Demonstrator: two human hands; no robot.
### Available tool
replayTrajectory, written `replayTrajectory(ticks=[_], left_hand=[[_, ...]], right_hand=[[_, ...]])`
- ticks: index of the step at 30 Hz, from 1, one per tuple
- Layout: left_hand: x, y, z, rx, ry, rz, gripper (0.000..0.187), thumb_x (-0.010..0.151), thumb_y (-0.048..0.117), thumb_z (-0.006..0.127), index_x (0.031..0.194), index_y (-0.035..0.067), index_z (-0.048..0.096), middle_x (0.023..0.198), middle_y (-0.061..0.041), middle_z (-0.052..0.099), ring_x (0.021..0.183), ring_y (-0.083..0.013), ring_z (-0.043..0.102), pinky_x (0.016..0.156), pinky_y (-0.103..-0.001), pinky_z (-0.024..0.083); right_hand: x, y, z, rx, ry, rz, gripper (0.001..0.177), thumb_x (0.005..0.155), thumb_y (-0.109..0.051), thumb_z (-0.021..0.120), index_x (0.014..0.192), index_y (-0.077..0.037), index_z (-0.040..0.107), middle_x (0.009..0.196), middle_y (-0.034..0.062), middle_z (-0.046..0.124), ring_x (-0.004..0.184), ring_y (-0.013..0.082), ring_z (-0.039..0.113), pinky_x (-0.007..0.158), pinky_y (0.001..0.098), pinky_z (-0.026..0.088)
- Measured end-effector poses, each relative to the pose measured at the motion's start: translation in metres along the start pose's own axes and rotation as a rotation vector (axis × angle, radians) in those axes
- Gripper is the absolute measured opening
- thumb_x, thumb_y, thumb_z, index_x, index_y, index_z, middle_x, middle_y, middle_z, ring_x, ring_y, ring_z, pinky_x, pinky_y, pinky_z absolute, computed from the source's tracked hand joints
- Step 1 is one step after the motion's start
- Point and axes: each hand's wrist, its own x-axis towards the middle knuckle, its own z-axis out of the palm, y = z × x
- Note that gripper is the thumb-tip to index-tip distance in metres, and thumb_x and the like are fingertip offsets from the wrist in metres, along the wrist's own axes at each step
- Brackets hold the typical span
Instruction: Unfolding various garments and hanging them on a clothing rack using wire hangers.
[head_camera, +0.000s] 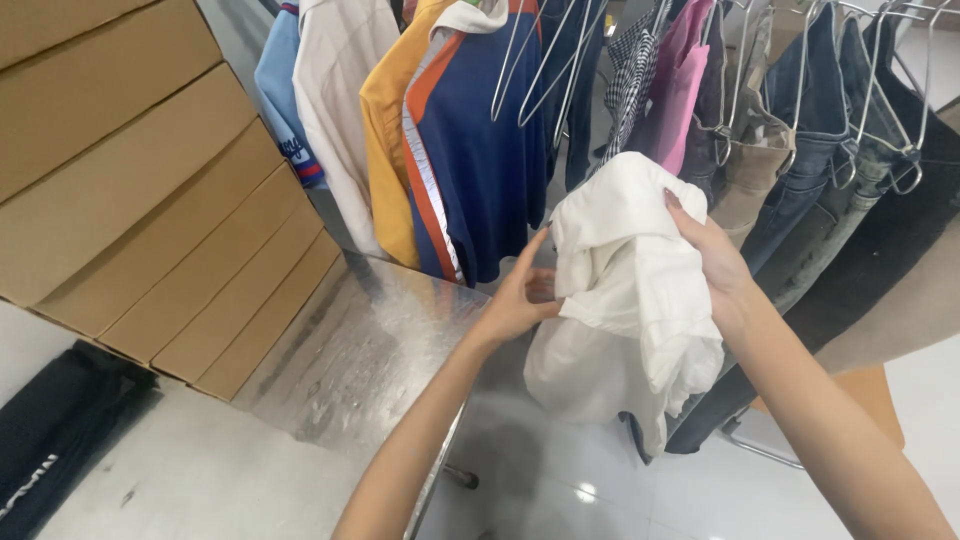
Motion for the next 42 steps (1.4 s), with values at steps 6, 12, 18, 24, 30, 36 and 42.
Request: replayTrajectory(ticks=[6,12,18,24,30,36,42], left_hand=[[-0.008,0.043,-0.006,-0.101,0.034,0.25,0.129,0.074,0.012,0.096,0.177,0.025,0.021,0.13,-0.011,0.066,0.123,-0.0223,0.062,0.109,-0.036,0.055],[-0.015,0.093,-0.036,0.258,0.06,0.542,0.08,0.087,0.007,0.091,0.158,0.022,0.058,0.132,-0.005,0.058,0.133,-0.0247,0.062,0.12,-0.043,0.052],[0.003,0.099,-0.03,0.406,0.381,0.871,0.006,0.103,0.027,0.071,0.109,0.024,0.073,0.126,0.003,0.05,0.129,-0.0179,0.056,0.11,-0.036,0.053],[0.032,0.103,-0.008,0.109,0.308,0.701,0.027,0.111,0.032,0.061,0.132,0.015,0.057,0.118,-0.014,0.074,0.117,-0.0333,0.073,0.101,-0.055,0.057],[0.036,0.096,0.033,-0.035,0.208,0.627,0.037,0.108,0.028,0.069,0.14,0.013,0.061,0.129,-0.016,0.076,0.129,-0.0265,0.066,0.108,-0.054,0.054],[0.04,0.091,0.063,-0.138,0.011,0.567,0.037,0.103,0.034,0.077,0.133,0.014,0.069,0.114,-0.011,0.08,0.109,-0.021,0.074,0.096,-0.043,0.06],[0.048,0.076,0.038,-0.238,-0.001,0.307,0.063,0.113,0.068,0.042,0.121,0.019,0.08,0.105,-0.007,0.083,0.093,-0.0164,0.076,0.079,-0.034,0.064]], right_hand=[[0.024,-0.018,-0.038,-0.194,0.002,-0.103,0.041,0.112,-0.031,0.062,0.146,-0.009,0.057,0.127,0.0069,0.07,0.123,0.0194,0.074,0.109,0.0466,0.061],[0.016,-0.017,-0.058,-0.173,0.017,-0.122,0.043,0.113,-0.036,0.061,0.148,-0.011,0.057,0.125,0.007,0.071,0.12,0.0196,0.075,0.106,0.0473,0.06],[-0.019,-0.016,-0.035,-0.281,0.082,-0.154,0.051,0.107,-0.031,0.064,0.152,-0.008,0.055,0.132,0.0126,0.068,0.125,0.0269,0.07,0.106,0.0526,0.057],[-0.033,-0.015,-0.059,-0.771,-0.005,-0.233,0.078,0.098,-0.045,0.061,0.165,-0.01,0.044,0.148,0.0354,0.057,0.125,0.0474,0.066,0.095,0.0639,0.059],[-0.048,-0.028,-0.05,-0.93,-0.221,-0.404,0.071,0.107,-0.056,0.039,0.144,-0.003,0.069,0.117,0.0297,0.08,0.097,0.0383,0.081,0.07,0.0524,0.067],[-0.013,0.016,-0.092,-0.876,-0.325,-0.471,0.042,0.109,-0.035,0.059,0.096,-0.004,0.085,0.063,0.0117,0.078,0.053,0.017,0.073,0.046,0.0298,0.06],[-0.003,0.03,-0.099,-0.897,-0.068,-0.605,0.041,0.113,-0.025,0.063,0.079,-0.006,0.076,0.055,0.0057,0.069,0.049,0.0104,0.062,0.044,0.0233,0.051]])
